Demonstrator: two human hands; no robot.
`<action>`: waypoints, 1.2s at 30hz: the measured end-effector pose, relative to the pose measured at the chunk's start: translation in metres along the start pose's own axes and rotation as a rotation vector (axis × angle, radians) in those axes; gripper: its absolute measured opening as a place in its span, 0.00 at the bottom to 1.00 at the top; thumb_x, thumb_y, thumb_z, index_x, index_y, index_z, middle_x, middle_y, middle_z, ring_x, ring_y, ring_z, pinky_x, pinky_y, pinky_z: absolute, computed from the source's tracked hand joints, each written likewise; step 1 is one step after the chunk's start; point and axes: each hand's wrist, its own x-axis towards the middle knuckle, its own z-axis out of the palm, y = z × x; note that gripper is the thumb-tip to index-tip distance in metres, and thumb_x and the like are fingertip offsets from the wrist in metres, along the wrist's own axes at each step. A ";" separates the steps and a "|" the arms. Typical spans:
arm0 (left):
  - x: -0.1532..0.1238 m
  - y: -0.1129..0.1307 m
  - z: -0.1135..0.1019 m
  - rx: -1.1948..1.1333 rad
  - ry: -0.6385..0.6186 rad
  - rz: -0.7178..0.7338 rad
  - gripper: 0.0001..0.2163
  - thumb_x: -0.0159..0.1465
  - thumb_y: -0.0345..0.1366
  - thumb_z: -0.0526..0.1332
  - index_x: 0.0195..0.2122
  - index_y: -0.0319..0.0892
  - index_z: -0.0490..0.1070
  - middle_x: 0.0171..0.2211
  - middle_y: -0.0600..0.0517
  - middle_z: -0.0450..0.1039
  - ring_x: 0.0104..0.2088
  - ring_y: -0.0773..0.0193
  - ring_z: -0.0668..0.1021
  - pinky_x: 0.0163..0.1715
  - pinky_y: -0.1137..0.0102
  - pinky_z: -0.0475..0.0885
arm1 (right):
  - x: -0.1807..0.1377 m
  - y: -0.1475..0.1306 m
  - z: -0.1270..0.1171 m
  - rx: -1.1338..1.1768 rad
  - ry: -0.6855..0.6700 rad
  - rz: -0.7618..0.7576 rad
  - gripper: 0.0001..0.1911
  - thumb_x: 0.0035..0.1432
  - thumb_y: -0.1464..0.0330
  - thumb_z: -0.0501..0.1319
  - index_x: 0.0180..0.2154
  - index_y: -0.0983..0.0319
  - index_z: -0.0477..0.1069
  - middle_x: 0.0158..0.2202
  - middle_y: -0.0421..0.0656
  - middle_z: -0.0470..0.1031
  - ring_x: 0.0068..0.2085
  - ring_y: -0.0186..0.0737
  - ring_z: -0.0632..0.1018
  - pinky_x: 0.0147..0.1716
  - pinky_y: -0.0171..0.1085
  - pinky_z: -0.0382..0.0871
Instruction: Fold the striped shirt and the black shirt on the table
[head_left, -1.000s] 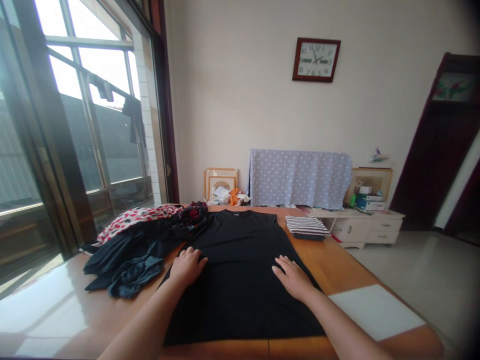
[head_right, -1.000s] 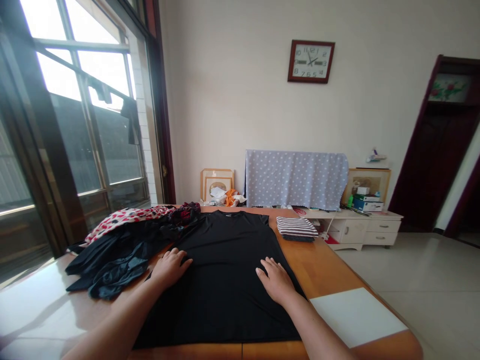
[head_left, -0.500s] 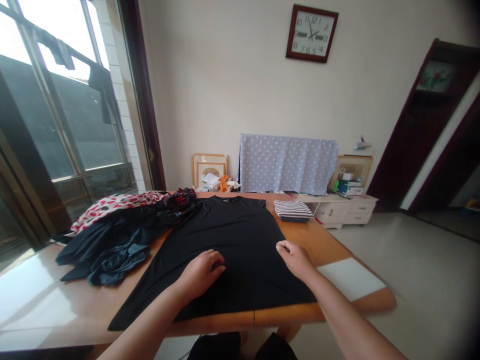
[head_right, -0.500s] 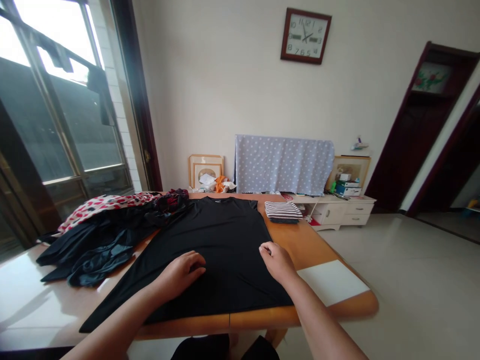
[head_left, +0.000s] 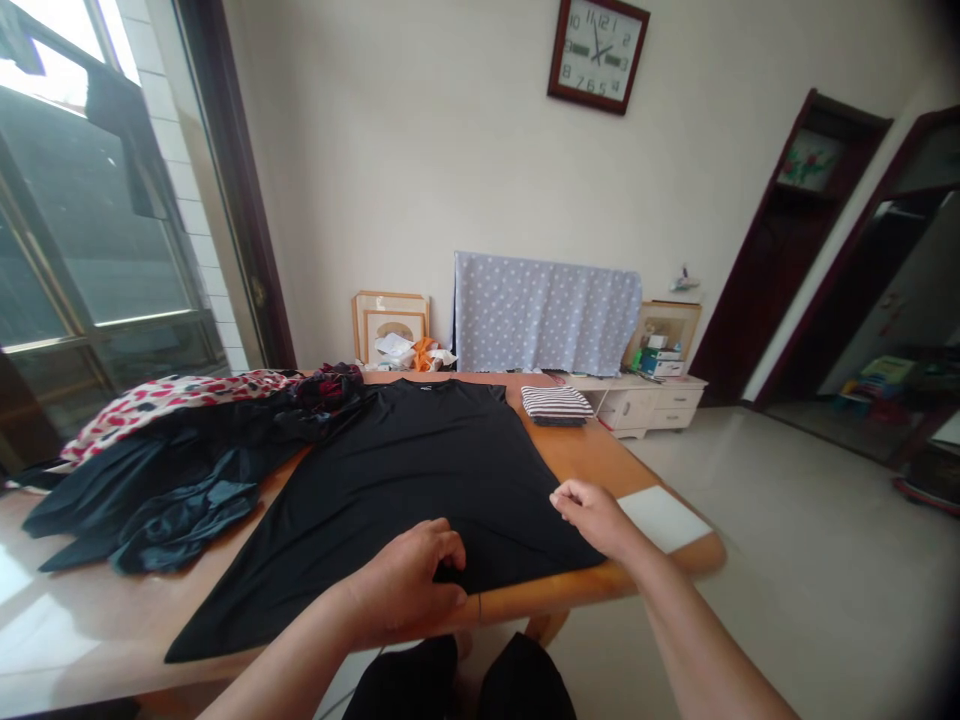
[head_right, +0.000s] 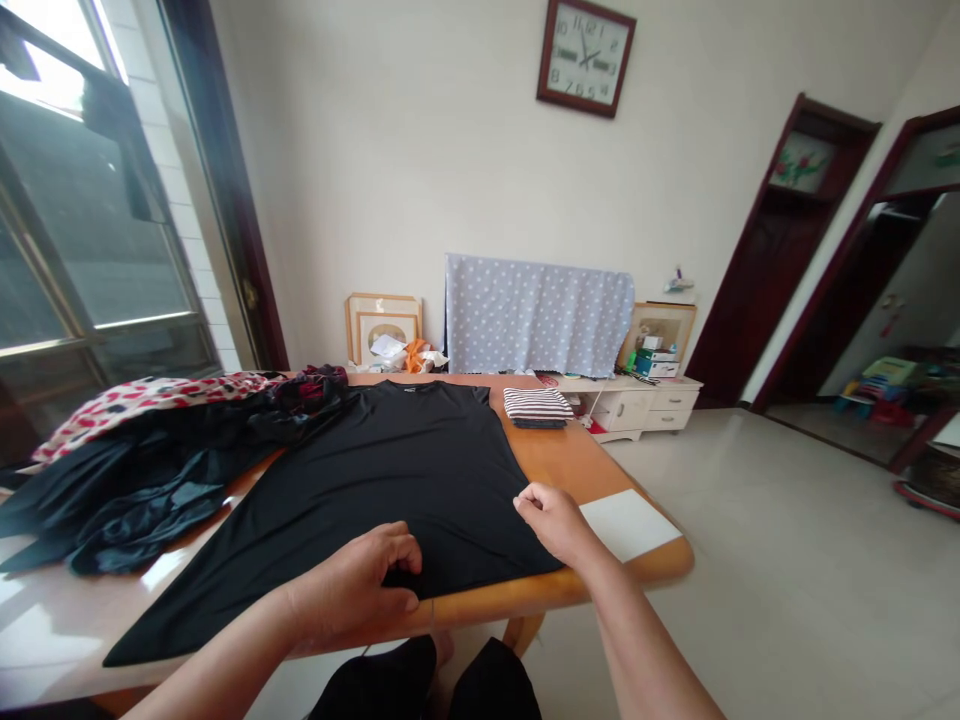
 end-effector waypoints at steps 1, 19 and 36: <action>-0.001 0.001 -0.001 0.011 -0.005 0.007 0.11 0.52 0.37 0.65 0.38 0.47 0.72 0.38 0.54 0.69 0.39 0.62 0.71 0.38 0.72 0.66 | -0.004 -0.003 -0.001 -0.002 -0.036 -0.003 0.15 0.61 0.56 0.55 0.28 0.60 0.66 0.25 0.36 0.68 0.29 0.35 0.69 0.28 0.33 0.60; -0.002 -0.001 0.006 0.070 0.059 -0.010 0.07 0.61 0.34 0.55 0.36 0.47 0.71 0.37 0.54 0.71 0.36 0.65 0.73 0.37 0.73 0.65 | -0.052 -0.053 0.035 -0.386 -0.216 -0.229 0.10 0.51 0.64 0.67 0.38 0.55 0.75 0.36 0.39 0.72 0.39 0.38 0.72 0.38 0.35 0.61; -0.004 0.002 0.017 0.181 0.139 -0.060 0.11 0.55 0.38 0.62 0.39 0.47 0.68 0.39 0.52 0.69 0.39 0.60 0.72 0.37 0.70 0.65 | -0.045 -0.053 0.042 -0.477 -0.163 -0.289 0.14 0.68 0.65 0.50 0.34 0.59 0.71 0.35 0.41 0.72 0.39 0.39 0.72 0.40 0.35 0.61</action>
